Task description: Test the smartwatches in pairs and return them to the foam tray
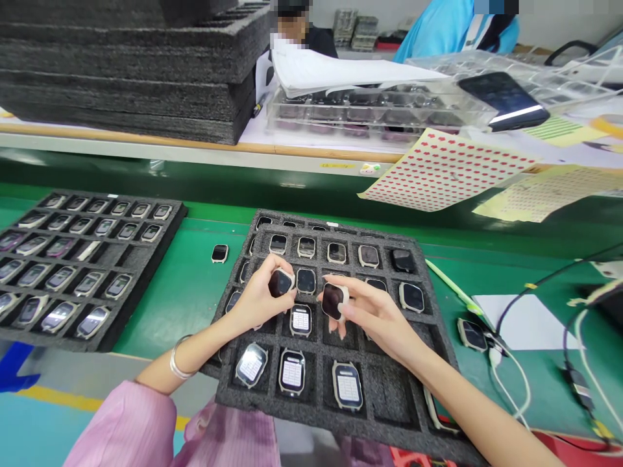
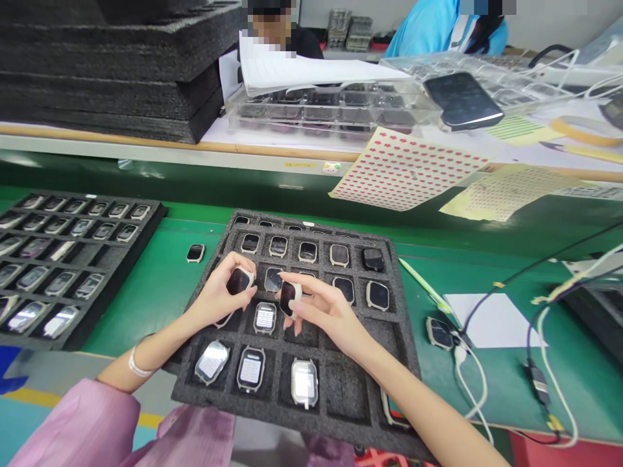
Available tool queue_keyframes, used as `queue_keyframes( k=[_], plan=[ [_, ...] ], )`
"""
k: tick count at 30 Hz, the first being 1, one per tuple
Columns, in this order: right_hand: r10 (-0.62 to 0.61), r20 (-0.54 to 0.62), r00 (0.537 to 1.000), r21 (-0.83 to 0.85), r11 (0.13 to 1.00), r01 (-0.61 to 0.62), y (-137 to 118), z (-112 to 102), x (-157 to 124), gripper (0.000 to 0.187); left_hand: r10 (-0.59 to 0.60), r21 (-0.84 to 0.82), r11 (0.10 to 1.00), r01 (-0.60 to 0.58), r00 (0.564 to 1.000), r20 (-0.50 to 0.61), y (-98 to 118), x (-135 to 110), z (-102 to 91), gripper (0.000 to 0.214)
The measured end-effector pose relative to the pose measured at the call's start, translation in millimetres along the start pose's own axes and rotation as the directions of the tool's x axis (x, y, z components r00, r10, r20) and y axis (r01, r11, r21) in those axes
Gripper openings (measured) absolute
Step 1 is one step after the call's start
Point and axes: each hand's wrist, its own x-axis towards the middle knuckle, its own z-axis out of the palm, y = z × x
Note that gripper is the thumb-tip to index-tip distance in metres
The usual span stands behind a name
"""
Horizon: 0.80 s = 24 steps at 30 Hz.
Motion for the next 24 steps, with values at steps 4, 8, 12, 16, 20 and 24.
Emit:
queue_keyframes(
  k=[4,8,12,16,20,24],
  plan=[
    [0.004,-0.018,1.0,0.008,1.0,-0.004,-0.5,2.2,1.5,0.042,0.046,0.024,0.999,-0.047,0.998,0.041,0.0,2.1,-0.9,0.03],
    [0.008,-0.032,0.999,0.026,1.0,-0.008,0.4,2.3,2.6,0.042,0.074,0.041,0.996,-0.077,0.996,0.051,-2.0,2.2,0.1,0.028],
    [0.034,-0.048,0.998,0.014,0.999,-0.034,0.8,1.5,1.8,0.043,0.083,0.042,0.996,-0.084,0.996,0.024,-3.6,1.3,0.8,0.025],
    [0.065,-0.056,0.996,-0.006,0.998,-0.066,0.6,-0.2,0.3,0.042,0.094,0.042,0.995,-0.095,0.995,0.043,-3.8,0.8,0.6,0.025],
    [0.046,-0.047,0.998,-0.019,0.999,-0.047,0.8,-1.8,0.7,0.045,0.104,0.029,0.994,-0.105,0.994,0.031,-4.3,1.0,1.4,0.026],
    [0.04,-0.04,0.998,-0.033,0.999,-0.042,0.9,-2.9,1.0,0.047,0.087,0.024,0.996,-0.087,0.996,0.033,-4.4,1.1,1.4,0.028]
  ],
)
